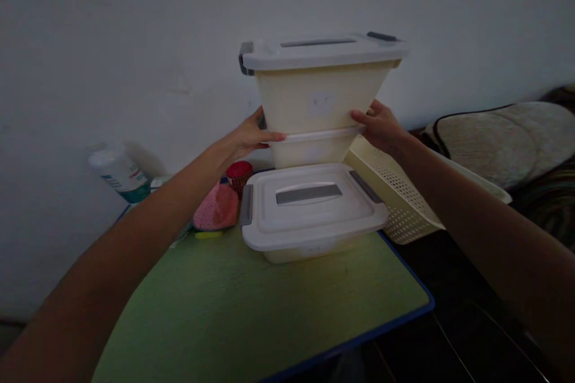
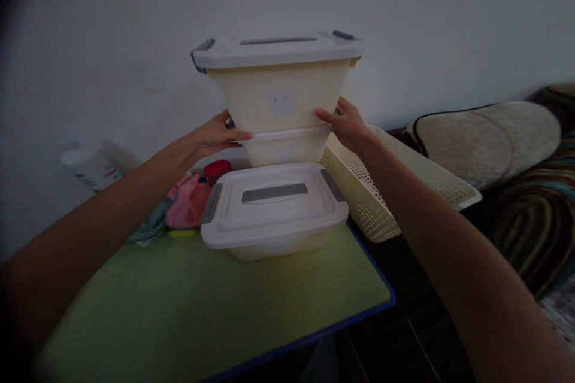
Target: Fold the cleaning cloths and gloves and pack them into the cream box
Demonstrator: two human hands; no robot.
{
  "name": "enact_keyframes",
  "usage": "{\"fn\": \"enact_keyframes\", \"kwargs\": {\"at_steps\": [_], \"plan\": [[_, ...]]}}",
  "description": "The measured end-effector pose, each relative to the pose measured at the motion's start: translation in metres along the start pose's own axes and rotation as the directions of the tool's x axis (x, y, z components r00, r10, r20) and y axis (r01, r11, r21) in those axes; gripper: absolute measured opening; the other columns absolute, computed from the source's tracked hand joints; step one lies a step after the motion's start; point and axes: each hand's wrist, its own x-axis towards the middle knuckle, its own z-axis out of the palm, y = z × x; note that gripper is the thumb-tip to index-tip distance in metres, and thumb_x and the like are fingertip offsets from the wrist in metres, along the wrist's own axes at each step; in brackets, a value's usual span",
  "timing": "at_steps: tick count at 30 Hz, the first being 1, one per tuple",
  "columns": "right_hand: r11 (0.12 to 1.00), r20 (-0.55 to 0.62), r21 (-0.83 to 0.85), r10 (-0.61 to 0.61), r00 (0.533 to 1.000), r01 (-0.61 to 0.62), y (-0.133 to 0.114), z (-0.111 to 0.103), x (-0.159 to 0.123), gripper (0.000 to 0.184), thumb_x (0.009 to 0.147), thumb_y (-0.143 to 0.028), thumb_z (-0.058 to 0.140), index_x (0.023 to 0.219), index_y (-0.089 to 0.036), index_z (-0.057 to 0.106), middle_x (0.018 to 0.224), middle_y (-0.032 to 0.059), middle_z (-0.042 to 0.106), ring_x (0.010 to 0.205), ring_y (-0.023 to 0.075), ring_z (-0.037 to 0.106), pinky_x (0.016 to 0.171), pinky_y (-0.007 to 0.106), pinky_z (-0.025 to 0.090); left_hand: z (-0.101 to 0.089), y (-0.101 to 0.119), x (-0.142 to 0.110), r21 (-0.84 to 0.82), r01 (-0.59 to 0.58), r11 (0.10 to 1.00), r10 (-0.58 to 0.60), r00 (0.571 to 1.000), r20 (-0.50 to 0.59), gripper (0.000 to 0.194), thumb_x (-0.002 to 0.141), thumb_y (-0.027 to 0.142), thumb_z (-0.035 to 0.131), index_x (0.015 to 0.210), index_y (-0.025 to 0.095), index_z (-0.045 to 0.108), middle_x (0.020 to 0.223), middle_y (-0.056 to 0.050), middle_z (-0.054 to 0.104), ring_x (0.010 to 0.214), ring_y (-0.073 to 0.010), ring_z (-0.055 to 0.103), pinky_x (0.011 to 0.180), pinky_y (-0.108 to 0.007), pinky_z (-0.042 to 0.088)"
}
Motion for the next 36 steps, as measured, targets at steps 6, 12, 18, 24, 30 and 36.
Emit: {"fn": "enact_keyframes", "kwargs": {"at_steps": [6,12,18,24,30,36], "plan": [[1.0,0.04,0.006,0.013,0.999,-0.013,-0.059,0.008,-0.011,0.039,0.061,-0.031,0.08,0.093,-0.019,0.061,0.109,0.004,0.066,0.105,0.0225,0.06,0.1,0.045,0.041,-0.007,0.037,-0.024,0.095,-0.042,0.995,0.039,0.999,0.036,0.074,0.049,0.017,0.084,0.115,0.026,0.05,0.117,-0.003,0.058,0.124,-0.0366,0.044,0.098,-0.057,0.039],[0.998,0.036,0.056,0.034,0.999,-0.036,-0.106,0.027,-0.031,0.011,0.08,-0.011,0.061,0.09,-0.013,0.062,0.103,0.0029,0.069,0.095,0.0144,0.063,0.102,0.04,0.04,-0.007,0.065,-0.058,0.109,-0.048,0.993,0.041,0.997,0.06,0.065,0.059,0.013,0.078,0.117,0.022,0.051,0.12,-0.005,0.058,0.128,-0.0376,0.039,0.101,-0.056,0.038],[0.982,0.01,0.061,0.177,0.984,-0.177,-0.138,0.046,-0.063,0.011,0.086,-0.013,0.054,0.085,-0.016,0.065,0.103,0.0026,0.068,0.097,0.0162,0.063,0.102,0.039,0.044,-0.01,0.081,-0.086,0.118,0.026,0.993,-0.037,0.995,0.089,0.056,0.064,0.009,0.072,0.115,0.024,0.056,0.122,-0.005,0.057,0.129,-0.038,0.038,0.099,-0.057,0.037],[0.974,0.03,0.061,0.217,0.976,-0.218,-0.141,0.056,-0.091,0.011,0.089,-0.013,0.051,0.09,-0.011,0.062,0.099,0.0023,0.069,0.096,0.0149,0.064,0.103,0.043,0.04,-0.009,0.081,-0.115,0.143,0.094,0.985,-0.112,0.987,0.117,0.058,0.06,0.014,0.076,0.114,0.021,0.057,0.126,-0.008,0.057,0.127,-0.0376,0.041,0.102,-0.056,0.037],[0.977,0.055,0.028,0.212,0.976,-0.213,-0.142,0.058,-0.103,0.011,0.087,-0.016,0.053,0.092,-0.01,0.061,0.1,0.0023,0.069,0.104,0.0177,0.061,0.105,0.046,0.037,-0.002,0.082,-0.133,0.138,0.109,0.985,-0.126,0.984,0.126,0.058,0.063,0.011,0.073,0.118,0.015,0.055,0.127,-0.013,0.055,0.127,-0.0383,0.041,0.103,-0.057,0.033],[0.983,0.12,-0.026,0.185,0.975,-0.183,-0.145,0.053,-0.11,0.014,0.078,-0.029,0.066,0.089,-0.022,0.064,0.111,0.0002,0.066,0.113,0.0222,0.056,0.107,0.044,0.038,0.0,0.077,-0.136,0.131,0.099,0.987,-0.116,0.985,0.131,0.064,0.06,0.014,0.076,0.12,0.022,0.053,0.125,-0.009,0.058,0.128,-0.0393,0.039,0.102,-0.056,0.036]]}}
